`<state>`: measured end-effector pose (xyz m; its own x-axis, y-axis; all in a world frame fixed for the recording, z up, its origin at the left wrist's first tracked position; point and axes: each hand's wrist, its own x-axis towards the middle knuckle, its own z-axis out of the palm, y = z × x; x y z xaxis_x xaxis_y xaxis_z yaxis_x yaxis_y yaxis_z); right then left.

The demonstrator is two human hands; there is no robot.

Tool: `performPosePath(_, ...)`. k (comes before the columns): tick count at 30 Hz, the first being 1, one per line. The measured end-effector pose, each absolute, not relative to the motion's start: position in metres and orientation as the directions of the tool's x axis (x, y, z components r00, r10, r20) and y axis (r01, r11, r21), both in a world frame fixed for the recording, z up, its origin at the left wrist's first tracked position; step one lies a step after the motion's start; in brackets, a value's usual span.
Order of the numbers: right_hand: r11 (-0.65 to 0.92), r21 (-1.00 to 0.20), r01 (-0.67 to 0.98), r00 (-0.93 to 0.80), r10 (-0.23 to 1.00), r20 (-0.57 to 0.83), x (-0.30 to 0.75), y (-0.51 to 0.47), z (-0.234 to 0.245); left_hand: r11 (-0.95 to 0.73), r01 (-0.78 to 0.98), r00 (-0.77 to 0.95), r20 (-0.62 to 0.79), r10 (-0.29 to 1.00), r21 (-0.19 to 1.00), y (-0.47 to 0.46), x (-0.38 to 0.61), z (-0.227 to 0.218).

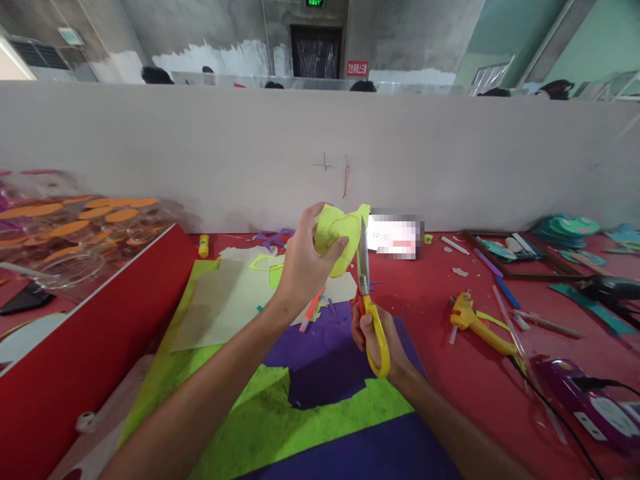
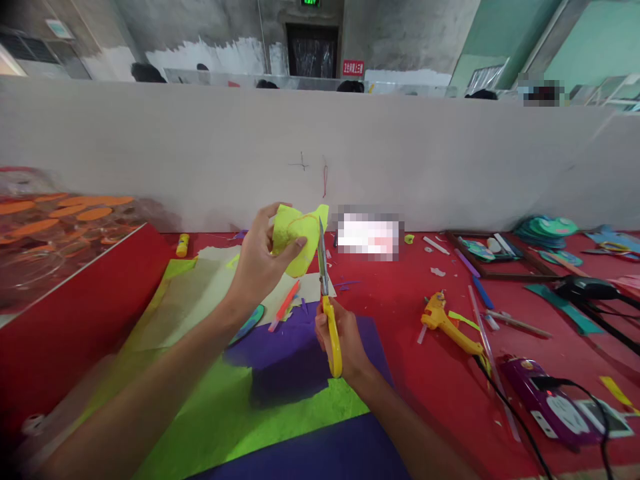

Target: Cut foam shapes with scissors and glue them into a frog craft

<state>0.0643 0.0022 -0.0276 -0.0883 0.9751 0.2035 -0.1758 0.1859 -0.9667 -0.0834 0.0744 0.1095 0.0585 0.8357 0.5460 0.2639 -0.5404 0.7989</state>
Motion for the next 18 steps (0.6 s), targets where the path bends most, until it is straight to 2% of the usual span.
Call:
performPosePath(12,0.216,-0.968,-0.125,-0.068,0.972,0.226,0.066,0.002,-0.024,-0.532,0.254,0.052,0.538,0.842,0.808,0.079,-0.086,0.107)
performPosePath(18,0.185,-0.979,-0.085,-0.038,0.981,0.188,0.065,0.002,-0.017,-0.543,0.238,0.049,0.548,0.835,0.805,0.077,-0.089,0.111)
